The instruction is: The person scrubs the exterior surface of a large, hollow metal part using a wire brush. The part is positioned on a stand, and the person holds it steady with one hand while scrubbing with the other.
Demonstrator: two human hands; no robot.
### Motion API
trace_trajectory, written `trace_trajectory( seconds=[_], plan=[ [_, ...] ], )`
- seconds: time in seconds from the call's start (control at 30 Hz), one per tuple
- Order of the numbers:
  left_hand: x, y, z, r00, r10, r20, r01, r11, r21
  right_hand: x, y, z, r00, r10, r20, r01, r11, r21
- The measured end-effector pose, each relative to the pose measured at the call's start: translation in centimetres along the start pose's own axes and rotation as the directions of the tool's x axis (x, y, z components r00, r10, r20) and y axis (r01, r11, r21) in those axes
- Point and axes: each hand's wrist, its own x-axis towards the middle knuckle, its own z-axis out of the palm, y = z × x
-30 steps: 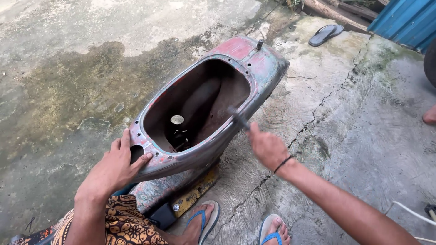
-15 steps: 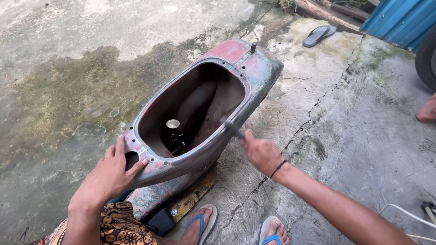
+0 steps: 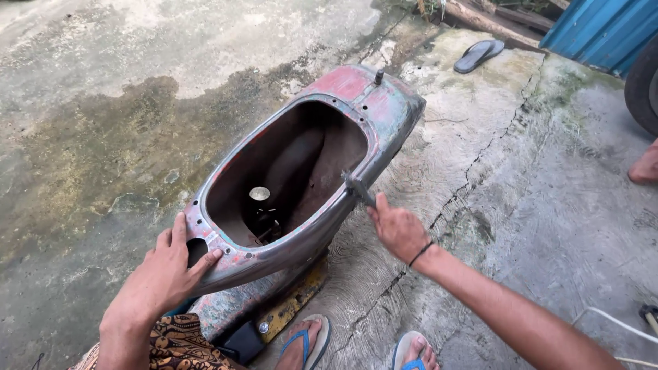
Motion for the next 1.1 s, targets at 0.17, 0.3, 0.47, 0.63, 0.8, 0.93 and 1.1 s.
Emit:
trace_trajectory(
  seconds=[0.17,0.3,0.47,0.63,0.8,0.93,1.1],
  plan=[
    [0.0,0.0,0.2,1.0,-0.003,-0.006,0.003,1.0,0.009,3.2,3.7,-1.6,0.98,0.147,-0.131,-0.141,0.988,0.057],
    [-0.4,0.3,-0.4,0.999,-0.032,0.015,0.031,0.999,0.009,2.9,1.6,-0.5,0.966,0.228,-0.124,-0.188,0.943,0.273],
    [-0.7,1.0,-0.6,0.998,-0.055,0.038,0.055,0.998,0.017,0.1,1.4,4.1,0.998,-0.046,-0.033,0.053,0.962,0.269],
    [-0.2,0.2,0.0,1.0,-0.012,-0.003,0.012,1.0,0.018,4.0,3.6,0.5,0.959,0.151,-0.238,-0.112,0.979,0.173],
    [-0.4,0.3,-0.3,1.0,-0.016,0.013,0.016,1.0,0.007,2.7,2.3,1.5,0.966,0.18,-0.185,-0.131,0.959,0.25],
    [-0.8,1.0,-0.7,0.999,-0.042,0.025,0.042,0.999,-0.003,0.5,2.3,5.2,0.99,-0.044,-0.136,0.076,0.968,0.241],
    [-0.1,-0.2,0.5,1.0,-0.009,0.009,0.009,1.0,-0.006,3.8,4.9,2.0,0.942,0.208,-0.263,-0.132,0.951,0.279]
  ],
)
